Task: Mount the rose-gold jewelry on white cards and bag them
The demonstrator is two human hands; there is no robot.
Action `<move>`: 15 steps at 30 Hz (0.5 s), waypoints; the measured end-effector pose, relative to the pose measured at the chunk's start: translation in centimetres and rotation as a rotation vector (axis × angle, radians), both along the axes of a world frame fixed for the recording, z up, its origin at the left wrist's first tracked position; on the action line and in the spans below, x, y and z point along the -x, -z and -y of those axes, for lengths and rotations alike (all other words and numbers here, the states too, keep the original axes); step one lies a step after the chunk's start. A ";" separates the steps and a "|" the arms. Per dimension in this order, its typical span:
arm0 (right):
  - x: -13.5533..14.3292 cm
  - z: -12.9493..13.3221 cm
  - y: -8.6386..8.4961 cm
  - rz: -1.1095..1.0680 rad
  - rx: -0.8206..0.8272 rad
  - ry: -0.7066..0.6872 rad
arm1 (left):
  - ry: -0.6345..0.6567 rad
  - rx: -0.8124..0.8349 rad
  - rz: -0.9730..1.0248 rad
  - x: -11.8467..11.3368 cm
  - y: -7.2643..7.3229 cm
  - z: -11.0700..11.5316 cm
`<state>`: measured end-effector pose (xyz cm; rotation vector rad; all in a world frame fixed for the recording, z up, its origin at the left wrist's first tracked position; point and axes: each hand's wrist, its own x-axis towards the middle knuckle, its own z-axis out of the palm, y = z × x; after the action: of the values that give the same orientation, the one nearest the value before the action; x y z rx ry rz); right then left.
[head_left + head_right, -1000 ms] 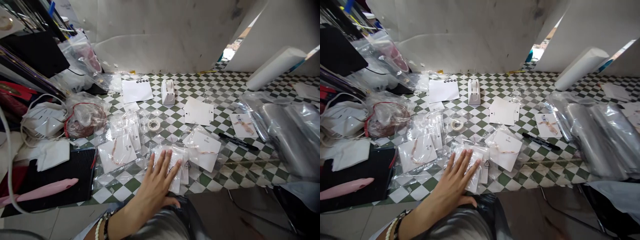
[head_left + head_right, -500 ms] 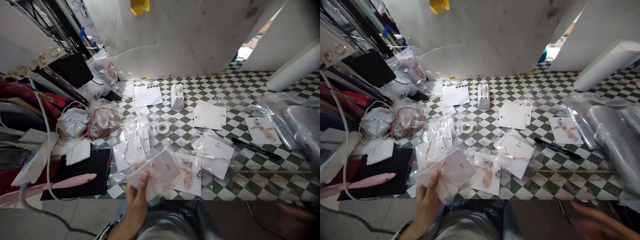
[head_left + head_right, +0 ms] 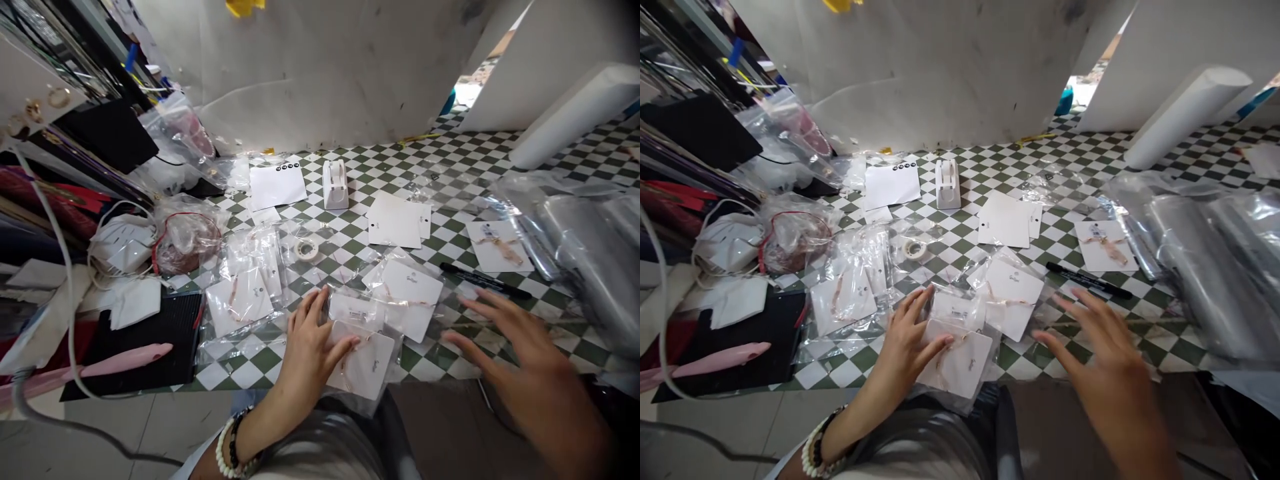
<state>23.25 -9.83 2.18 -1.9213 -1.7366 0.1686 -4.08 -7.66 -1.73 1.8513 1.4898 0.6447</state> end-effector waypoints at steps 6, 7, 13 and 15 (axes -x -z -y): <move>2.2 -7.3 3.2 -0.189 0.260 0.025 | 0.062 0.056 0.252 0.4 -0.7 -0.7; 2.0 -7.6 3.5 -0.260 0.290 0.024 | 0.064 0.063 0.297 0.5 -0.8 -0.6; 0.0 -6.6 4.5 -0.892 0.178 0.044 | -0.235 0.242 0.579 2.8 0.0 0.3; -0.3 -6.2 4.7 -1.037 0.042 0.154 | -0.455 0.331 0.661 3.8 0.6 0.0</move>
<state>23.59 -3.65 -2.55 -1.5164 -0.8799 0.9505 -7.88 -7.66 -2.32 0.9135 1.4395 1.0274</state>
